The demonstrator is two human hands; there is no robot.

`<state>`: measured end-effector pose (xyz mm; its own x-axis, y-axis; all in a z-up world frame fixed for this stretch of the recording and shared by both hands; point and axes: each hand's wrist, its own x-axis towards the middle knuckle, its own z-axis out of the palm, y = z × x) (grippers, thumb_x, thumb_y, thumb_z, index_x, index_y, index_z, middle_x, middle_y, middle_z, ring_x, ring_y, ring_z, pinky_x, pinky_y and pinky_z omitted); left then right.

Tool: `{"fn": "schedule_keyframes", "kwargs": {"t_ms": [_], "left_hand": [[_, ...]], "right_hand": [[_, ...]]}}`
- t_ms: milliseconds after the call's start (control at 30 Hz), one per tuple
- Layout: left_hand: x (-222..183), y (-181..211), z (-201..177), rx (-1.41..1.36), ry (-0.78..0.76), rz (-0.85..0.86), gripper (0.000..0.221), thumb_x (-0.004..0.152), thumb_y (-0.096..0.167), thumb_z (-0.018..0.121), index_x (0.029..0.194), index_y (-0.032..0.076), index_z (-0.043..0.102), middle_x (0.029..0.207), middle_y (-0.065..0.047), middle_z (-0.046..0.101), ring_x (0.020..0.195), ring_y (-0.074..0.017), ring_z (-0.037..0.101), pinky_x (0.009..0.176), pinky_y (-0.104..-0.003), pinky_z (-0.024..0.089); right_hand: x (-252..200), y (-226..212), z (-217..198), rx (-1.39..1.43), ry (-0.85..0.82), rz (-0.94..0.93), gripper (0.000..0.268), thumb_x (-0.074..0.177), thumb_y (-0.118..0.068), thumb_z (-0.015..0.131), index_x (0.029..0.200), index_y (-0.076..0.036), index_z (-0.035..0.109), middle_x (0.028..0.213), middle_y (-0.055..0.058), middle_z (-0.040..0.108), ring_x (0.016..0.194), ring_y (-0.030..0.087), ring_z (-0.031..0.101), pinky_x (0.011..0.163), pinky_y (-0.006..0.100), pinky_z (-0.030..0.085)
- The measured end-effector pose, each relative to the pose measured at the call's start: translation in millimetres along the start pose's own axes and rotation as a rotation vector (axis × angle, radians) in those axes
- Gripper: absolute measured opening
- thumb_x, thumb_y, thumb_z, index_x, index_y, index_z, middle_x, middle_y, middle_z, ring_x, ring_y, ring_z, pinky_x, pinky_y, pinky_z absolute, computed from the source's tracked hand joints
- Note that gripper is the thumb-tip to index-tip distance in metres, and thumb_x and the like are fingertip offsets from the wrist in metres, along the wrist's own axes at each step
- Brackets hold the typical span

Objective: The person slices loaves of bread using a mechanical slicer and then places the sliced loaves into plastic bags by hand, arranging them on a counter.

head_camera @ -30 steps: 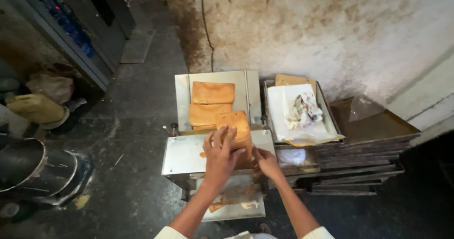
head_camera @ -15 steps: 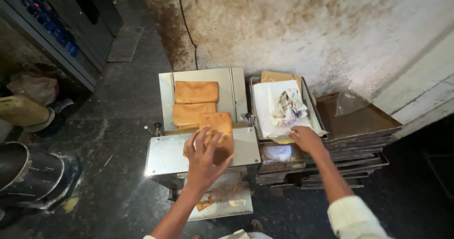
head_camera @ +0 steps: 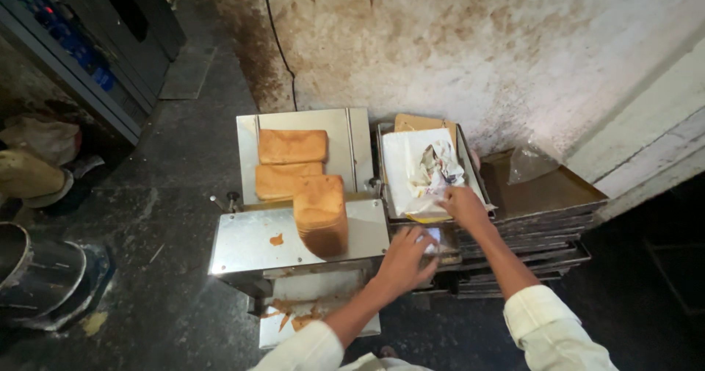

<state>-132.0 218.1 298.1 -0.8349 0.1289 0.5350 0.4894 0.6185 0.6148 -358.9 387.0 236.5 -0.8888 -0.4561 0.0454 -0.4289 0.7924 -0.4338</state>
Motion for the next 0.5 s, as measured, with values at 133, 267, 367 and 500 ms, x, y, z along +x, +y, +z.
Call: {"fn": "schedule_keyframes", "kwargs": {"t_ms": [133, 267, 367, 500], "left_hand": [[28.5, -29.1, 43.7, 0.024, -0.019, -0.129, 0.038, 0.077, 0.015, 0.079, 0.112, 0.01, 0.064, 0.116, -0.015, 0.059, 0.111, -0.0378, 0.056, 0.092, -0.049, 0.046], [49.4, -46.3, 62.1, 0.082, 0.113, -0.306, 0.052, 0.075, 0.015, 0.08, 0.121, 0.005, 0.057, 0.118, -0.019, 0.057, 0.11, -0.0395, 0.054, 0.09, -0.051, 0.045], [62.2, -55.9, 70.2, 0.17, 0.099, -0.332, 0.06, 0.073, 0.014, 0.081, 0.125, 0.005, 0.053, 0.121, -0.019, 0.057, 0.111, -0.0395, 0.054, 0.092, -0.051, 0.046], [78.7, -66.5, 79.7, 0.182, 0.18, -0.343, 0.069, 0.071, 0.015, 0.082, 0.129, 0.002, 0.048, 0.12, -0.02, 0.059, 0.109, -0.0403, 0.056, 0.087, -0.053, 0.044]], "right_hand": [[3.1, 13.3, -16.0, 0.223, -0.04, -0.128, 0.029, 0.089, -0.029, 0.074, 0.093, 0.0, 0.073, 0.082, 0.024, 0.072, 0.074, 0.035, 0.071, 0.072, 0.046, 0.054], [3.7, 36.4, -24.1, 0.362, -0.101, -0.353, 0.05, 0.067, -0.012, 0.072, 0.115, 0.0, 0.066, 0.091, 0.021, 0.073, 0.078, 0.033, 0.069, 0.065, 0.042, 0.055], [-3.8, 39.0, -19.0, 0.303, 0.039, -0.238, 0.025, 0.085, -0.015, 0.063, 0.102, 0.002, 0.072, 0.081, 0.02, 0.074, 0.072, 0.025, 0.073, 0.068, 0.038, 0.055], [-5.8, 26.5, -24.0, 0.247, 0.094, -0.037, 0.027, 0.104, -0.02, 0.065, 0.098, 0.005, 0.073, 0.081, 0.024, 0.071, 0.067, 0.029, 0.067, 0.068, 0.039, 0.053]]}}
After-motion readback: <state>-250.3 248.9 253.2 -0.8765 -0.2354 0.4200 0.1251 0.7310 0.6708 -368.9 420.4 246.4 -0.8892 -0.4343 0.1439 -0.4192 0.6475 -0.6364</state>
